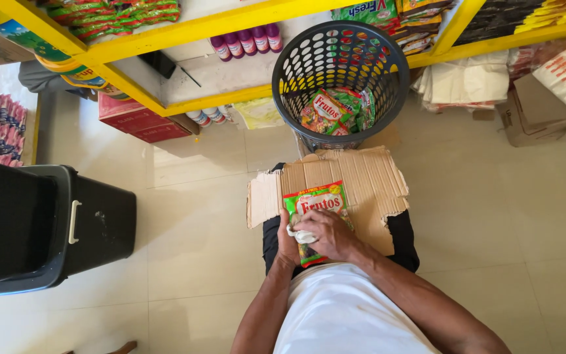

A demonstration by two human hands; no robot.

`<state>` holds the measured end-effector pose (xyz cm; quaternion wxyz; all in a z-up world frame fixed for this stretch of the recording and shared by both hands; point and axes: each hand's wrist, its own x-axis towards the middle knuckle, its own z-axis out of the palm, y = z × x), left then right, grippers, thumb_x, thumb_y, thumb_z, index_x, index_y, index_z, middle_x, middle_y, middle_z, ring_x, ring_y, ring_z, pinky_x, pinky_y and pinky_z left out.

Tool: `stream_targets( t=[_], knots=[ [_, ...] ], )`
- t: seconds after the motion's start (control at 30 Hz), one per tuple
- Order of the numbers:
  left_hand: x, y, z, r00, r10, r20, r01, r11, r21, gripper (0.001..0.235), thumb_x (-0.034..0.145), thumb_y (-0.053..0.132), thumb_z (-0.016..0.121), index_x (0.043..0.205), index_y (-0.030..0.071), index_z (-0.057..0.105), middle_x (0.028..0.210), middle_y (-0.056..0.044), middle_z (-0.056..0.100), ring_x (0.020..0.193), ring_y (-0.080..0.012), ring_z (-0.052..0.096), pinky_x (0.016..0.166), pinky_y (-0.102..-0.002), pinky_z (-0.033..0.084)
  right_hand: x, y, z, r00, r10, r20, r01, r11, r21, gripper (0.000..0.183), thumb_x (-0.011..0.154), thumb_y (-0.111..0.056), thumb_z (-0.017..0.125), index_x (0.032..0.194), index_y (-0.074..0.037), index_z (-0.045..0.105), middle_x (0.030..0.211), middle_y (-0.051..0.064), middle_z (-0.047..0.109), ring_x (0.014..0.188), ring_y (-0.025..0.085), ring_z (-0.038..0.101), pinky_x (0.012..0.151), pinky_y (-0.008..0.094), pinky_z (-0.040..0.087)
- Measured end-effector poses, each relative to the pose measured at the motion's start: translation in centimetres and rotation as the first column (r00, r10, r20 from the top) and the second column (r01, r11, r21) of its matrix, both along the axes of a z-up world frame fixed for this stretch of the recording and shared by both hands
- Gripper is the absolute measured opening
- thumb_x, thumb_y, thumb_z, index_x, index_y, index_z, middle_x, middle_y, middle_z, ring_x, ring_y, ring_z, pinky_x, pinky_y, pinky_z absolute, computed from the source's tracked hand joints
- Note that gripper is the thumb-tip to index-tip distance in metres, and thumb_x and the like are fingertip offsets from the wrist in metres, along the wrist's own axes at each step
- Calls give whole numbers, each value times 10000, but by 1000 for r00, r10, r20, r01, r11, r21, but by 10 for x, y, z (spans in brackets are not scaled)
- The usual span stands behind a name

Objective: The person cleans individual snack bags by hand using a white cloth while sitting on the floor.

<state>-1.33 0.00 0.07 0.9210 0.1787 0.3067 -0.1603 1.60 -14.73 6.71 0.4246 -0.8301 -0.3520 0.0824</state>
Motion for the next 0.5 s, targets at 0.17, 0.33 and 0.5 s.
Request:
stream_targets(
  t=[0.17, 0.33, 0.5],
  knots=[
    [5, -7, 32, 999, -46, -9, 46, 997, 59, 752, 825, 731, 636, 1162, 64, 719, 1088, -149, 745, 993, -300, 713, 1005, -465, 538, 29, -38, -13, 972, -229, 45, 230, 973, 2, 380, 809, -63, 778, 1177, -150, 741, 1059, 146, 668, 999, 364, 685, 884, 469, 564],
    [3, -5, 11, 995, -97, -15, 97, 993, 65, 865, 803, 770, 627, 1255, 35, 687, 1174, -186, 717, 1049, -337, 701, 1028, -489, 519, 55, -71, -62, 862, -506, 17, 504, 854, -128, 453, 774, -131, 802, 1209, -215, 712, 1142, 90, 651, 1026, 332, 674, 882, 447, 570],
    [4, -1, 9, 990, -133, -40, 137, 985, 103, 898, 781, 772, 646, 1263, 14, 675, 1161, -203, 713, 1041, -359, 693, 1022, -501, 523, 46, -40, -14, 924, -376, -62, 372, 925, -71, 345, 849, -61, 719, 1184, -144, 731, 1107, 136, 725, 999, 343, 696, 927, 441, 539]
  ],
)
